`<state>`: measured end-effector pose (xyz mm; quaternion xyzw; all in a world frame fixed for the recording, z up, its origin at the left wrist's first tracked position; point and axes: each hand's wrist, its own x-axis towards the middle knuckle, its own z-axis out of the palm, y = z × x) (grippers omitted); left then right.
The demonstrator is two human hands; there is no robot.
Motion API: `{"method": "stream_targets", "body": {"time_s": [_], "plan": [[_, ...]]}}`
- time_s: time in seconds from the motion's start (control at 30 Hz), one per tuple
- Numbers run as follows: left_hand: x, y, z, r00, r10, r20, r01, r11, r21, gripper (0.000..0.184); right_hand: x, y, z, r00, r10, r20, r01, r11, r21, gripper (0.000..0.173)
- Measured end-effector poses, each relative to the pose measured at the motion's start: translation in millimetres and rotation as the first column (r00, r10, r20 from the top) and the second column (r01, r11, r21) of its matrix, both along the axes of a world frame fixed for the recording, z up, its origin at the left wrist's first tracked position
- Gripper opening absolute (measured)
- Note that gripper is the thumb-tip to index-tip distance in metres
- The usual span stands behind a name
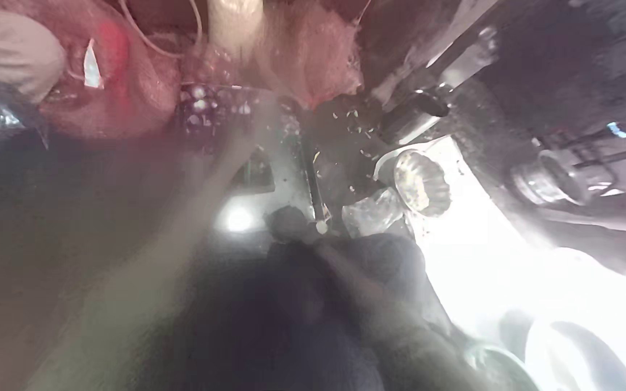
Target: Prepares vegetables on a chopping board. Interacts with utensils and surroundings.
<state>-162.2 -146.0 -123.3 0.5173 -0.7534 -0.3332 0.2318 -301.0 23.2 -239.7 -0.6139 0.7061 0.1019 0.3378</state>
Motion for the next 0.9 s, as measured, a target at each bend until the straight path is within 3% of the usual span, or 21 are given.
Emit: {"method": "stream_targets", "body": {"time_s": [0.13, 0.2, 0.23, 0.27, 0.3, 0.33, 0.37, 0.4, 0.43, 0.47, 0.57, 0.63, 0.7, 0.8, 0.9], "plan": [[-2.6, 15.9, 24.7, 0.999, 0.034, -0.032, -0.033, 0.998, 0.048, 0.053, -1.8, 9.1, 21.6, 0.997, -0.046, 0.053, 0.049, 0.997, -0.056, 0.07], [-3.6, 20.2, 35.5, 0.998, 0.035, -0.058, -0.033, 0.999, 0.041, 0.053, -8.8, 7.5, 15.9, 0.956, -0.203, 0.213, 0.236, 0.961, -0.141, 0.065], [-2.8, 17.1, 32.9, 0.997, 0.017, -0.072, -0.014, 0.999, 0.039, 0.051, -12.5, 5.8, 13.4, 0.852, -0.342, 0.396, 0.434, 0.884, -0.172, 0.059], [-0.6, 11.8, 27.4, 0.998, 0.004, -0.068, 0.0, 0.999, 0.05, 0.051, -15.5, 4.3, 18.0, 0.636, -0.455, 0.624, 0.637, 0.766, -0.09, 0.054], [0.2, 6.0, 22.5, 0.998, 0.005, -0.063, -0.001, 0.998, 0.066, 0.052, -20.7, 3.1, 31.6, 0.289, -0.505, 0.813, 0.762, 0.635, 0.124, 0.051], [-0.3, 0.7, 17.1, 0.999, 0.012, -0.041, -0.008, 0.996, 0.085, 0.052, -33.9, 2.4, 44.7, -0.095, -0.484, 0.87, 0.748, 0.541, 0.383, 0.055], [-0.5, -3.1, 10.0, 1.0, 0.018, -0.017, -0.017, 0.996, 0.088, 0.052, -50.1, 1.4, 56.7, -0.394, -0.417, 0.819, 0.66, 0.492, 0.568, 0.058], [-0.8, -4.6, 5.7, 1.0, 0.021, -0.003, -0.02, 0.997, 0.079, 0.053, -68.1, -1.4, 70.2, -0.561, -0.314, 0.766, 0.61, 0.469, 0.639, 0.059], [-1.2, -6.2, 2.4, 1.0, 0.014, 0.009, -0.014, 0.998, 0.054, 0.056, -87.8, -7.7, 85.3, -0.634, -0.196, 0.748, 0.624, 0.441, 0.645, 0.06], [-1.7, -8.7, -2.6, 1.0, 0.007, 0.026, -0.007, 1.0, 0.029, 0.06, -106.3, -15.5, 103.0, -0.646, -0.065, 0.761, 0.674, 0.418, 0.608, 0.061], [-0.9, -4.4, 3.3, 0.998, 0.021, 0.063, -0.025, 0.998, 0.059, 0.062, -157.2, -45.5, 162.4, -0.531, 0.258, 0.807, 0.833, 0.331, 0.443, 0.062], [2.1, -1.0, 10.9, 0.998, 0.04, 0.044, -0.043, 0.995, 0.091, 0.06, -180.5, -69.1, 207.0, -0.452, 0.385, 0.805, 0.877, 0.357, 0.321, 0.06], [2.7, 2.8, 17.7, 0.997, 0.058, 0.042, -0.062, 0.993, 0.098, 0.058, -193.2, -91.9, 244.9, -0.396, 0.423, 0.815, 0.884, 0.415, 0.214, 0.052], [3.9, 11.0, 34.4, 0.997, 0.064, 0.053, -0.071, 0.987, 0.148, 0.058, -189.3, -121.6, 298.3, -0.322, 0.303, 0.897, 0.881, 0.442, 0.167, 0.04], [-1.2, 5.9, 20.7, 0.994, 0.094, 0.051, -0.098, 0.991, 0.095, 0.057, -194.0, -156.6, 346.2, -0.436, 0.322, 0.84, 0.85, 0.453, 0.268, 0.039]]}}
